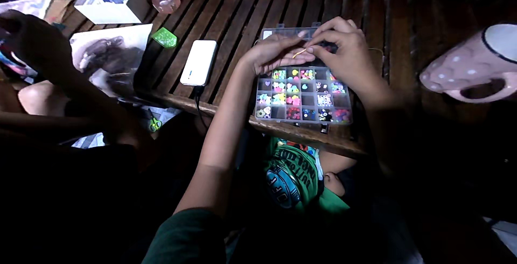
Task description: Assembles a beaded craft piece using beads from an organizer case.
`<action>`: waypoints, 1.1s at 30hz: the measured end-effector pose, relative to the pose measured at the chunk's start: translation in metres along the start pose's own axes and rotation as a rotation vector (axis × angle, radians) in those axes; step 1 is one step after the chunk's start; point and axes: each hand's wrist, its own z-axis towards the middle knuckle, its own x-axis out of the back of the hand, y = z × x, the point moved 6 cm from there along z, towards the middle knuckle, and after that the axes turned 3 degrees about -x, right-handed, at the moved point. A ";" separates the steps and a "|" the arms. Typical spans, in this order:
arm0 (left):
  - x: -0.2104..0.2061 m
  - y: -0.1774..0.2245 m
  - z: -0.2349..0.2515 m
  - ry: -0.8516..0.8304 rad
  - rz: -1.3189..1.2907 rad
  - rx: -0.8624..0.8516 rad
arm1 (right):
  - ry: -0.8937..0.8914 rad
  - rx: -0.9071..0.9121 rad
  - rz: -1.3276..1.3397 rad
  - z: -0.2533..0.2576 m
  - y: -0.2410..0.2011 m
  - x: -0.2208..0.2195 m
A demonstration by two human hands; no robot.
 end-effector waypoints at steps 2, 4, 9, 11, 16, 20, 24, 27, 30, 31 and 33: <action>0.000 -0.002 0.000 -0.017 -0.001 0.006 | 0.013 -0.001 0.003 0.000 0.000 0.001; 0.001 -0.002 0.000 -0.025 0.012 0.016 | 0.028 -0.008 0.009 0.000 0.000 0.002; 0.003 -0.003 -0.001 0.000 0.059 0.029 | 0.040 -0.041 0.037 0.000 0.000 0.005; 0.003 -0.002 -0.002 0.004 0.053 0.037 | 0.039 -0.041 0.049 0.000 0.001 0.004; 0.003 -0.001 -0.002 0.006 0.036 0.017 | 0.048 -0.009 0.059 0.000 0.000 0.003; 0.004 0.000 -0.004 0.016 0.024 0.006 | 0.051 0.002 0.063 0.000 0.000 0.002; 0.000 0.001 -0.005 0.042 0.029 0.011 | 0.043 0.047 0.054 -0.002 -0.001 0.003; 0.000 0.000 -0.001 0.044 -0.020 -0.033 | 0.019 0.092 0.040 -0.003 -0.006 0.005; 0.000 -0.001 -0.001 0.046 -0.070 -0.055 | 0.005 0.110 0.026 -0.005 -0.011 0.005; 0.000 0.001 -0.001 0.051 -0.078 -0.057 | 0.011 0.112 0.015 -0.005 -0.012 0.006; 0.000 0.000 0.000 0.037 -0.082 -0.063 | 0.029 0.108 -0.002 -0.007 -0.012 0.007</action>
